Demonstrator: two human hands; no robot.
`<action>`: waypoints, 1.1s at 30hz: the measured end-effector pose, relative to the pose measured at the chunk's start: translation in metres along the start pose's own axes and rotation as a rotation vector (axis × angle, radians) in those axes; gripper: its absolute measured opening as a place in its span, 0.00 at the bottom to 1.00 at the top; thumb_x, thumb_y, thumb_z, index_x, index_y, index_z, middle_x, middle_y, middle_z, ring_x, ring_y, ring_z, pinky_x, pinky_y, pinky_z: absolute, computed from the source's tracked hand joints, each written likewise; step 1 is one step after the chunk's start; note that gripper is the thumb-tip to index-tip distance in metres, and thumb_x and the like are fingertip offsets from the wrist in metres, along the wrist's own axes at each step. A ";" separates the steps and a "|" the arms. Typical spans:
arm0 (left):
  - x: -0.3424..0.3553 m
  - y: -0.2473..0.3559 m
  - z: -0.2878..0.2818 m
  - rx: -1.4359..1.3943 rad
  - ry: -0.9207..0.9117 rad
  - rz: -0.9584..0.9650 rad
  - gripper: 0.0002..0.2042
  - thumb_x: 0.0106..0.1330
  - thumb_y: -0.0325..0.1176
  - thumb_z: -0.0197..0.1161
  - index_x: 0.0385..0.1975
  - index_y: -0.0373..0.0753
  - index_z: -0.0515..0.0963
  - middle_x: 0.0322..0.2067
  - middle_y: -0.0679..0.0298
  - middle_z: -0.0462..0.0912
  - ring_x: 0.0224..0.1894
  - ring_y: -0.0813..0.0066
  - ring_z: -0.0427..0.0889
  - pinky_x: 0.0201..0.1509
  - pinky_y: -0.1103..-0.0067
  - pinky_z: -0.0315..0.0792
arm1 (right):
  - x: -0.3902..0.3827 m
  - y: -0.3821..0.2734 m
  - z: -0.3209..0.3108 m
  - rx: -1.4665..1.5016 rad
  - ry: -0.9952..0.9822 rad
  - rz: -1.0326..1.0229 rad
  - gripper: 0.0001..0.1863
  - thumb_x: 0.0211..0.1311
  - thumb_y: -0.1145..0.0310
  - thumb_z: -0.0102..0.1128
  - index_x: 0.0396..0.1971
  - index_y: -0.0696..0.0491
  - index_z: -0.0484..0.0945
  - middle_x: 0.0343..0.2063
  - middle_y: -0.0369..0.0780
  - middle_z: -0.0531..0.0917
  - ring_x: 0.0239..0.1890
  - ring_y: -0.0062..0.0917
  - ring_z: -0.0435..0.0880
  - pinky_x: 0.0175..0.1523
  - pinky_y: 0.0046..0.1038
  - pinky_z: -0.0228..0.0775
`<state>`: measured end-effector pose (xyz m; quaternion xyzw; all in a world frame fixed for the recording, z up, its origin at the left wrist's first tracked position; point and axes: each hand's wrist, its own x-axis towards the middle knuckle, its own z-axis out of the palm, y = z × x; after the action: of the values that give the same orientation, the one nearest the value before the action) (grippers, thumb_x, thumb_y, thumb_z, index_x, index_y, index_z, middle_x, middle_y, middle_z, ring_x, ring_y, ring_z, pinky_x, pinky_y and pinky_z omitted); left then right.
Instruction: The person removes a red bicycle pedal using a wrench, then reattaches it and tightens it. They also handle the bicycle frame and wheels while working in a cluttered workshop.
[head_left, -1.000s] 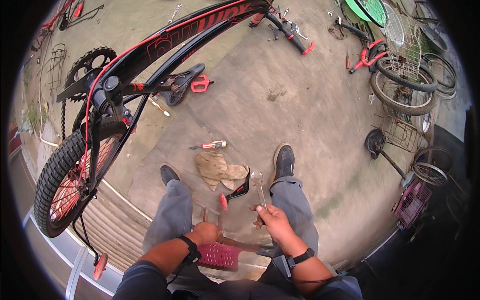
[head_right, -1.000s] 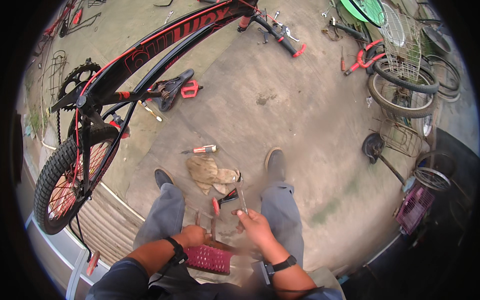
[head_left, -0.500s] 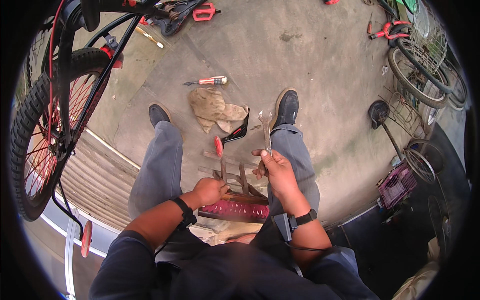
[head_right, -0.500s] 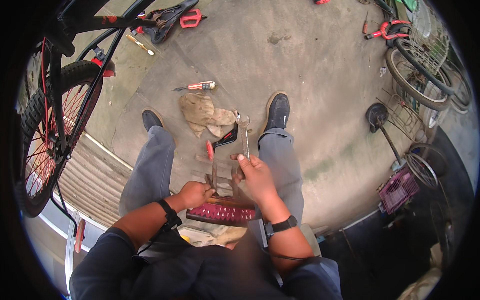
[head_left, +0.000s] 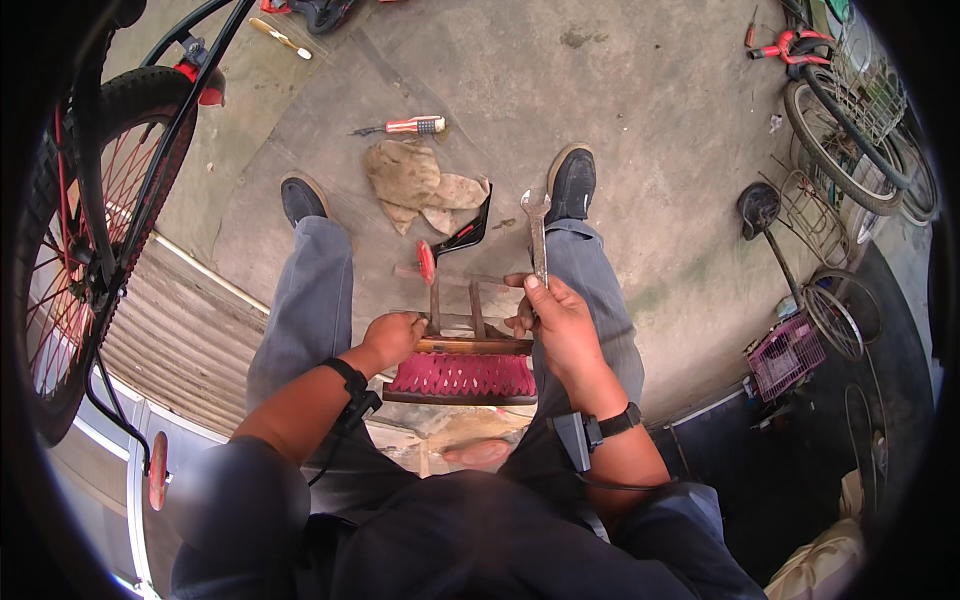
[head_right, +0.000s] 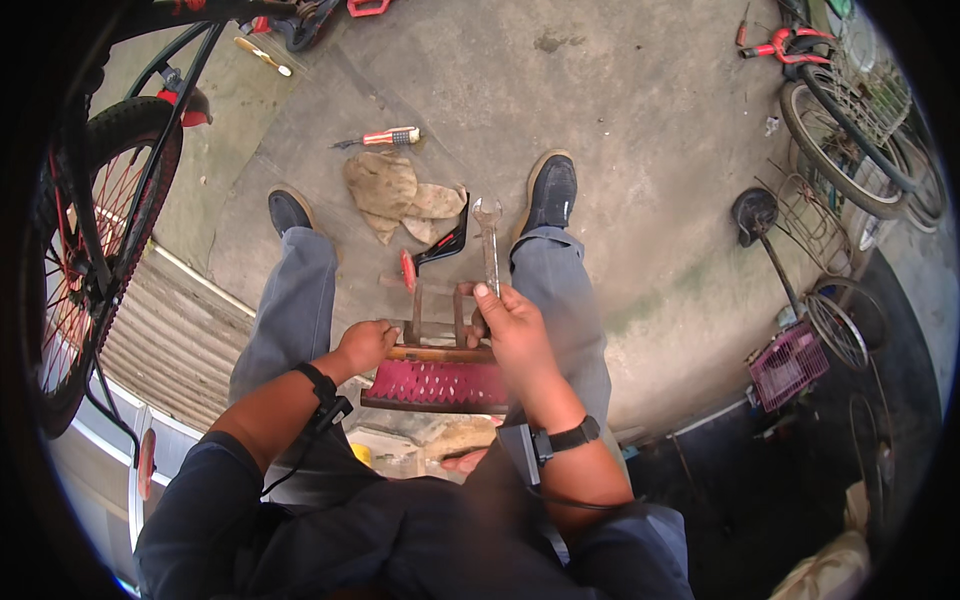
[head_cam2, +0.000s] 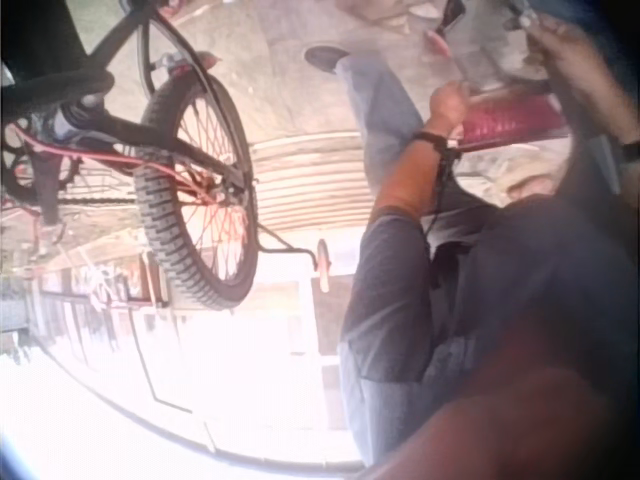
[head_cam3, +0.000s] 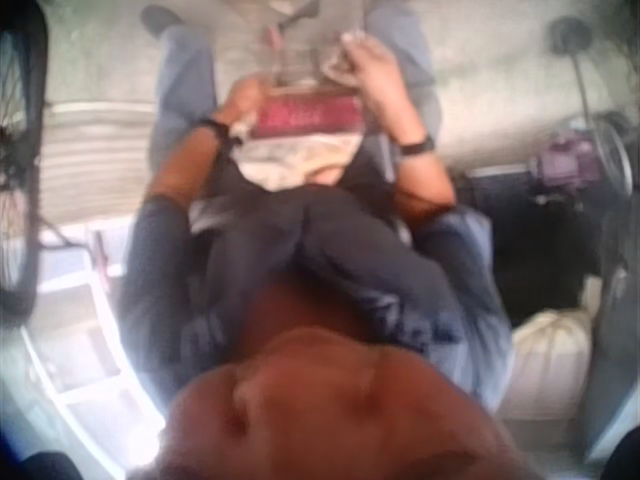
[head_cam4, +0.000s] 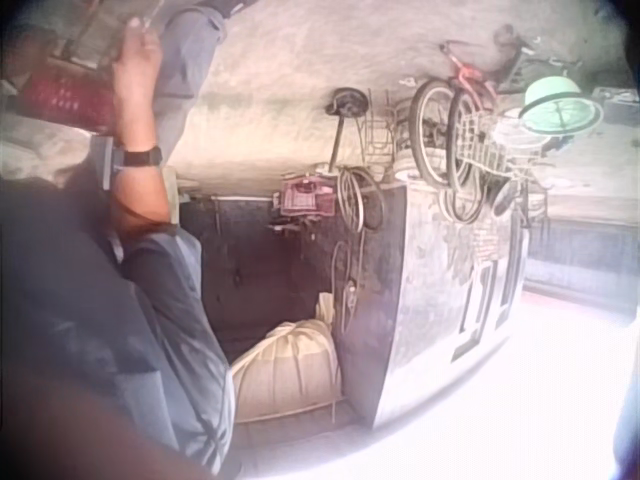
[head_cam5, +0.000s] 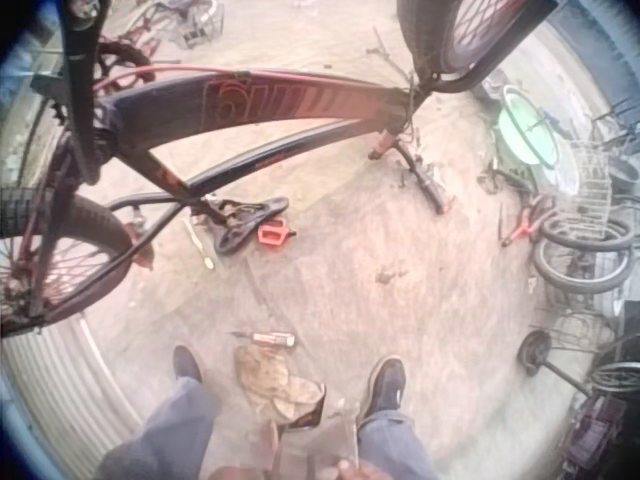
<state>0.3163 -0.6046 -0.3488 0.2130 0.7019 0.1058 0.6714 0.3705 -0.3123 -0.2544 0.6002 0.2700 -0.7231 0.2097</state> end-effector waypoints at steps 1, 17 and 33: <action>0.004 -0.004 -0.001 0.059 -0.116 -0.077 0.18 0.73 0.44 0.51 0.34 0.35 0.80 0.32 0.45 0.84 0.39 0.45 0.83 0.47 0.57 0.75 | -0.001 -0.001 0.000 0.005 0.006 0.013 0.20 0.77 0.55 0.50 0.49 0.59 0.79 0.19 0.31 0.71 0.21 0.19 0.71 0.46 0.29 0.75; 0.013 0.033 -0.023 -0.625 -0.211 -0.134 0.22 0.78 0.48 0.49 0.54 0.32 0.76 0.45 0.56 0.85 0.48 0.64 0.83 0.56 0.71 0.74 | 0.028 0.039 0.011 -0.222 -0.072 0.031 0.17 0.76 0.58 0.53 0.44 0.58 0.80 0.18 0.32 0.74 0.20 0.18 0.74 0.32 0.22 0.70; 0.009 0.028 -0.116 -1.534 0.419 -0.237 0.10 0.79 0.39 0.51 0.41 0.39 0.72 0.32 0.60 0.81 0.39 0.63 0.85 0.46 0.70 0.78 | 0.196 0.126 -0.003 -0.612 0.231 -0.056 0.28 0.59 0.50 0.68 0.48 0.59 0.81 0.39 0.47 0.87 0.42 0.35 0.87 0.51 0.32 0.76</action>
<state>0.2060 -0.5601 -0.3361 -0.4079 0.5630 0.5244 0.4915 0.4144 -0.4032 -0.4644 0.5799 0.5130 -0.5410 0.3284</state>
